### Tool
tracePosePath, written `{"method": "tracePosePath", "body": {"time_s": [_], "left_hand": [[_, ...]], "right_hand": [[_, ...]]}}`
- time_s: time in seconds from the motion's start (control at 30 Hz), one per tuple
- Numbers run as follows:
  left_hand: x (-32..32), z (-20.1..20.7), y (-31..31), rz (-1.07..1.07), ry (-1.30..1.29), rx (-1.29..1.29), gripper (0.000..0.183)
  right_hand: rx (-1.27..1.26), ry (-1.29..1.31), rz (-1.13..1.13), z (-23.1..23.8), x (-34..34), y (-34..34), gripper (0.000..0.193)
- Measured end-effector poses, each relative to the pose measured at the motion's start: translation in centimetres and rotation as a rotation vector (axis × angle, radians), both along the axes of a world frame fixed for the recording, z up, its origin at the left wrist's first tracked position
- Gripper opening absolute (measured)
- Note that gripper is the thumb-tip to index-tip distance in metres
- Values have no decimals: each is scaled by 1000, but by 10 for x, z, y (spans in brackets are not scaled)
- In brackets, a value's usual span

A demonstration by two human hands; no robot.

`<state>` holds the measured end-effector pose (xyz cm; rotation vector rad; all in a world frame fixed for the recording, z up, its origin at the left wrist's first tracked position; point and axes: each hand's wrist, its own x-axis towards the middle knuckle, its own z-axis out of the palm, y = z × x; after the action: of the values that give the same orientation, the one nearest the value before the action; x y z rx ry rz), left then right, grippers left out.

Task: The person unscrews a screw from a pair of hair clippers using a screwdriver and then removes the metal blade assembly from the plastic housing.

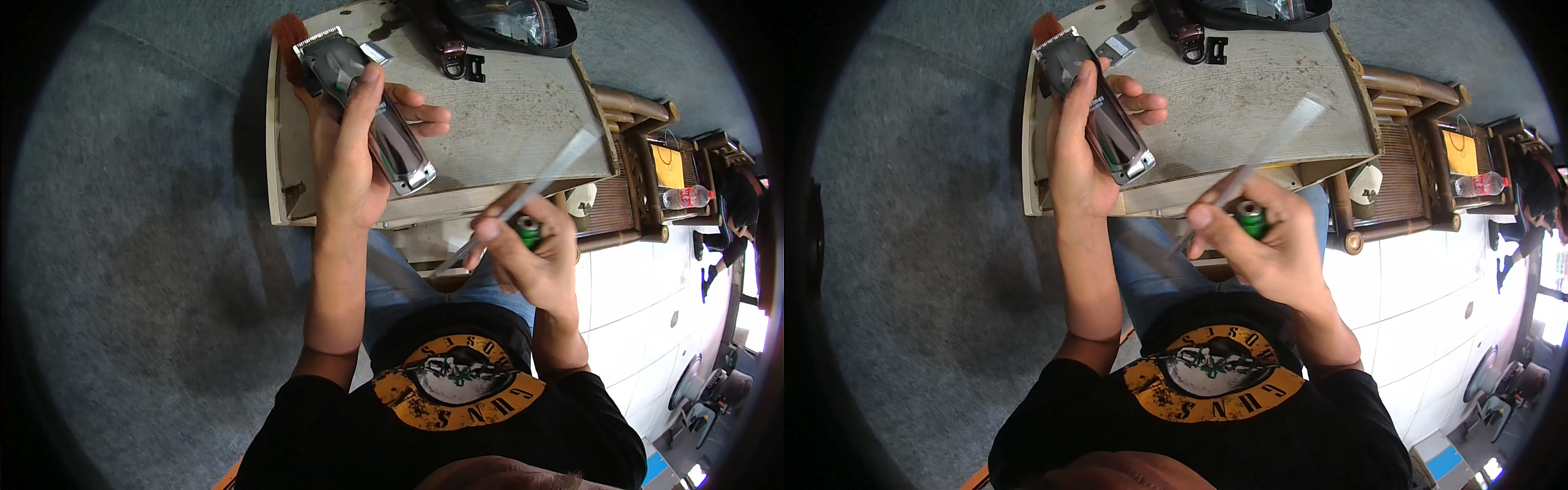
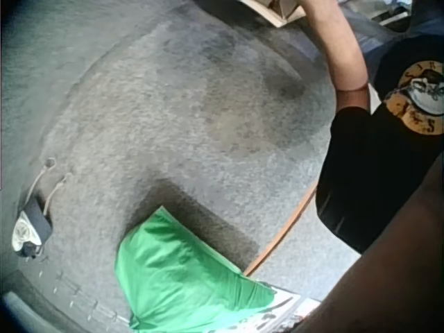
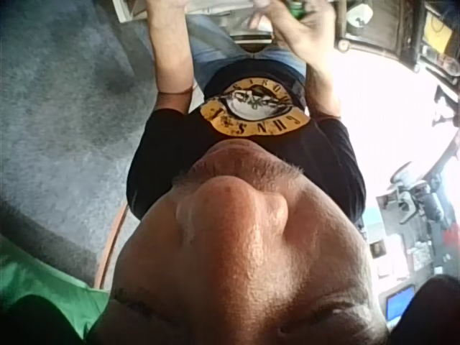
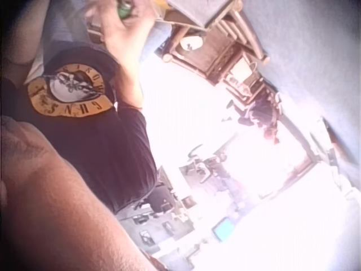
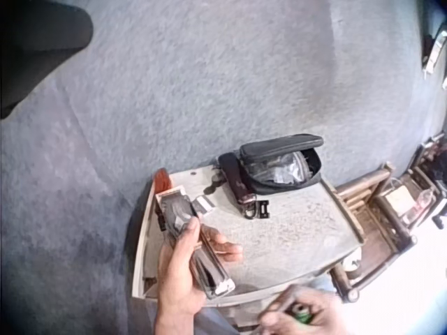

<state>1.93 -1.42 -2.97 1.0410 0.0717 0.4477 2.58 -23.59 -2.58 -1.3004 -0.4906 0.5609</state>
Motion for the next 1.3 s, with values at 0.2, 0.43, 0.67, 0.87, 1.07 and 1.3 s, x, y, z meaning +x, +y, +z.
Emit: {"method": "tracePosePath", "body": {"time_s": [0.2, 0.43, 0.67, 0.87, 1.07, 1.3], "left_hand": [[-2, -5, 7, -115, -58, -229, 40], [-2, -5, 8, -152, -104, -340, 45], [-1, -5, 9, -154, -69, -278, 44], [-1, -6, 9, -154, -64, -267, 44], [-1, -5, 8, -162, -61, -270, 43], [-2, -5, 5, -90, -16, -211, 42]], "right_hand": [[291, -76, -291, -10, 6, -2, 14], [245, -397, -289, -30, 0, 1, 18], [214, -512, -325, -34, 0, 8, 17], [168, -539, -310, -28, -1, 9, 18], [139, -533, -296, -27, -2, 10, 22], [103, -555, -267, -19, -2, 12, 25]]}}
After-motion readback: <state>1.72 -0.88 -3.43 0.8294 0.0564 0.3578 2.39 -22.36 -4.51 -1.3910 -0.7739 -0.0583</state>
